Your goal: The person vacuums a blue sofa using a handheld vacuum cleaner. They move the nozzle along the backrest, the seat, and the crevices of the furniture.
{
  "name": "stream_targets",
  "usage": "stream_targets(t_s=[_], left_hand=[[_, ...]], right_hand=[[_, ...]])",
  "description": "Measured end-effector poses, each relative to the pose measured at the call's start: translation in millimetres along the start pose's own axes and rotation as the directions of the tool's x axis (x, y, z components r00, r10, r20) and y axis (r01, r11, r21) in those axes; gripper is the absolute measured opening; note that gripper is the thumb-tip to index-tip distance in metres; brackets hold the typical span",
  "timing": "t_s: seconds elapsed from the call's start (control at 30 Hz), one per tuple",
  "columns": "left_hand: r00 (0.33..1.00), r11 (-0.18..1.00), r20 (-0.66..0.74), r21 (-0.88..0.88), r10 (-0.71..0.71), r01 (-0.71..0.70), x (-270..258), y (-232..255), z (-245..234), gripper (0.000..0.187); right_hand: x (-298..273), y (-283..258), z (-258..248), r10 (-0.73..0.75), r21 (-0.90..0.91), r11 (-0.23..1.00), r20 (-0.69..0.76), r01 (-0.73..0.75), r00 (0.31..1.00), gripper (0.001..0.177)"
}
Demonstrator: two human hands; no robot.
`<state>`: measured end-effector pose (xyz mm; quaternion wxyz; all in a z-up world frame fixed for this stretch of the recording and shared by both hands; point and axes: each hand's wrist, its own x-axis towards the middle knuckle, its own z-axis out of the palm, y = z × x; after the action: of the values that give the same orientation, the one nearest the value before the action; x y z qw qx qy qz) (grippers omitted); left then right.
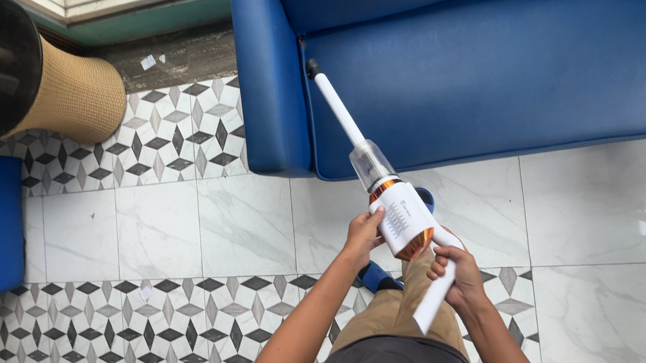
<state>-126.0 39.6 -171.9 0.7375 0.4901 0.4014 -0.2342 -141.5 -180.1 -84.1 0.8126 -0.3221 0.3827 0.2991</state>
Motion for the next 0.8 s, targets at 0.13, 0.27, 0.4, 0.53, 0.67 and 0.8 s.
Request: stream_targets(t_s=[0.13,0.27,0.4,0.53,0.67,0.8], left_hand=[[1.0,0.997,0.019,-0.077,-0.026,0.027,7.7,77.2,10.6,0.073],[0.998,0.988,-0.05,-0.146,0.044,-0.051,40.1,129.7,12.4,0.083],[0.996,0.99,-0.088,-0.143,-0.004,-0.008,76.4,166.5,9.0,0.083],[0.998,0.981,-0.07,-0.194,0.006,-0.019,103.7,182.2,9.9,0.081],[0.999,0.982,-0.043,-0.188,-0.026,0.018,97.4,153.4,10.6,0.077],[0.998,0.982,-0.021,-0.179,-0.059,0.054,76.2,122.3,16.9,0.072]], right_hand=[[41.1,-19.1,65.7,-0.008,-0.024,1.0,0.042,0.009,0.999,0.06],[80.8,-39.9,127.2,-0.014,-0.054,0.998,0.005,0.014,1.0,0.057],[128.3,-59.9,169.2,-0.002,-0.066,0.998,-0.023,0.0,1.0,0.055],[152.6,-80.7,185.8,-0.001,-0.12,0.993,-0.024,-0.002,1.0,0.058],[140.2,-79.7,156.1,0.025,-0.16,0.987,-0.02,-0.027,1.0,0.06],[105.7,-59.5,107.0,0.062,-0.149,0.987,0.009,-0.06,0.998,0.064]])
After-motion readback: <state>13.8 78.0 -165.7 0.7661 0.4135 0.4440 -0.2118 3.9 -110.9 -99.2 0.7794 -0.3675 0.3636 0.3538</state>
